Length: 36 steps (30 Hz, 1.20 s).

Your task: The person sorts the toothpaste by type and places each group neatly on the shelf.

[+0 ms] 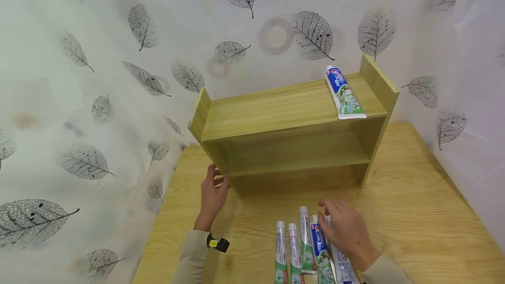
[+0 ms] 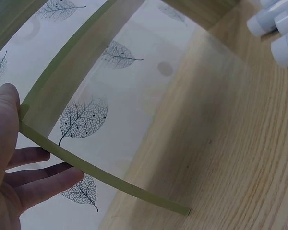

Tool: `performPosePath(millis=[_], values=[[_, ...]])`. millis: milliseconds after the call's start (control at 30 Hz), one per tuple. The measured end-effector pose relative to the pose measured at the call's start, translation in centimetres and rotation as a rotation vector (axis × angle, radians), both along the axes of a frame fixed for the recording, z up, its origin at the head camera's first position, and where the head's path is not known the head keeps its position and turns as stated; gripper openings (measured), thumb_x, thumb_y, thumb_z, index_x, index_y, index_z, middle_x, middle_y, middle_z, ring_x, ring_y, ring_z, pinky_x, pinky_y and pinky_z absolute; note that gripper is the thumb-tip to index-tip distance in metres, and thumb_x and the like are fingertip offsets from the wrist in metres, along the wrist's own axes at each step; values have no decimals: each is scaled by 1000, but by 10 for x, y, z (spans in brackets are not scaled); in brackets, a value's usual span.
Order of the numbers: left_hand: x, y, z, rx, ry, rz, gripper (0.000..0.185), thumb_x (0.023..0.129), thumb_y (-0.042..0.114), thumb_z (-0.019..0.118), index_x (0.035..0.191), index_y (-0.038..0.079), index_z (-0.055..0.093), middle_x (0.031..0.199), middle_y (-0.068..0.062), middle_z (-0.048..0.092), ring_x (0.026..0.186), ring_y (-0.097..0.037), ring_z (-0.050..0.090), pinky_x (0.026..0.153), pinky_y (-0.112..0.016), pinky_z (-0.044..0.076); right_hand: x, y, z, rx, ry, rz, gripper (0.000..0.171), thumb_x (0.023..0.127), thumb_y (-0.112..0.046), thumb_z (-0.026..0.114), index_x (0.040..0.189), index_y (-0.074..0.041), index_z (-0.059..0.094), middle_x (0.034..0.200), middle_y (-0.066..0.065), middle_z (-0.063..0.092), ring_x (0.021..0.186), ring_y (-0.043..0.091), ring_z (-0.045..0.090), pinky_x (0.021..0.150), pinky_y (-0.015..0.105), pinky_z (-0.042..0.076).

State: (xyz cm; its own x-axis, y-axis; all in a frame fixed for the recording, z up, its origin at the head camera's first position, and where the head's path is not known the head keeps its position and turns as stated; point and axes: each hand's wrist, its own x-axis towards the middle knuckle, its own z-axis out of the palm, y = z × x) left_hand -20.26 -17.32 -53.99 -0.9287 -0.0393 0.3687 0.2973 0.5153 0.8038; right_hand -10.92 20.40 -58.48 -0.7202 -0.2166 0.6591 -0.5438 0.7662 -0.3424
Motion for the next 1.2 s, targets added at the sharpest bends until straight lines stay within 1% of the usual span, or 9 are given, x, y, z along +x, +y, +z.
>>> performPosePath(millis=[200, 433, 567, 700, 767, 833, 933, 1067, 1200], values=[[0, 1, -1, 3, 8, 8, 45, 107, 15, 63, 152, 13, 57, 112, -20, 73, 99, -42, 82, 72, -38, 71, 8, -2, -9, 14, -26, -14, 38, 67, -8, 90, 102, -11, 76, 87, -3, 72, 74, 10, 66, 57, 21, 56], [-2, 1, 1, 2, -3, 8, 46, 108, 14, 63, 153, 14, 56, 114, -20, 74, 100, -41, 82, 73, -39, 72, 20, -5, -17, 37, -123, -57, 36, 69, -9, 94, 100, -14, 76, 92, -2, 77, 74, 10, 71, 59, 24, 61], [-1, 2, 1, 9, -4, 3, 45, 108, 16, 63, 153, 16, 57, 114, -20, 74, 101, -41, 82, 73, -40, 72, 28, -4, -21, 53, -145, -70, 36, 67, -11, 97, 96, -19, 76, 92, -7, 73, 74, 6, 68, 58, 22, 58], [0, 2, 0, 18, -11, 10, 45, 108, 16, 64, 152, 17, 57, 115, -20, 74, 102, -41, 82, 74, -39, 72, 34, -4, -24, 76, -172, -62, 34, 66, -13, 99, 83, -26, 71, 86, -16, 65, 73, -4, 58, 58, 16, 54], [0, 2, 0, 22, -13, 14, 45, 108, 15, 64, 152, 17, 58, 115, -20, 74, 102, -42, 82, 74, -39, 72, 35, -4, -25, 93, -183, -58, 36, 67, -14, 99, 78, -28, 68, 85, -18, 61, 74, -6, 55, 58, 15, 53], [-1, 2, 0, 20, -12, 13, 44, 108, 15, 64, 152, 17, 58, 115, -20, 73, 102, -42, 82, 74, -39, 72, 35, -4, -25, 104, -191, -66, 37, 67, -15, 99, 77, -30, 67, 85, -18, 60, 77, -4, 56, 60, 17, 55], [-2, 3, 0, 10, -10, 10, 44, 108, 16, 63, 152, 16, 57, 114, -21, 74, 101, -42, 82, 74, -40, 72, 37, -3, -26, 110, -210, -89, 35, 68, -14, 98, 77, -28, 68, 87, -15, 60, 80, 2, 59, 62, 21, 57], [-1, 3, 0, 3, -9, 12, 44, 108, 15, 63, 152, 15, 57, 114, -21, 74, 101, -42, 82, 74, -40, 72, 42, 1, -26, 117, -280, -137, 31, 71, -13, 95, 81, -25, 69, 88, -11, 58, 82, 8, 58, 59, 21, 53], [0, 2, -1, 12, -6, 16, 45, 107, 14, 64, 151, 16, 58, 114, -20, 74, 101, -42, 82, 73, -39, 72, 46, 5, -25, 141, -421, -171, 27, 76, -19, 94, 90, -21, 71, 91, -7, 56, 83, 10, 52, 58, 23, 47]])
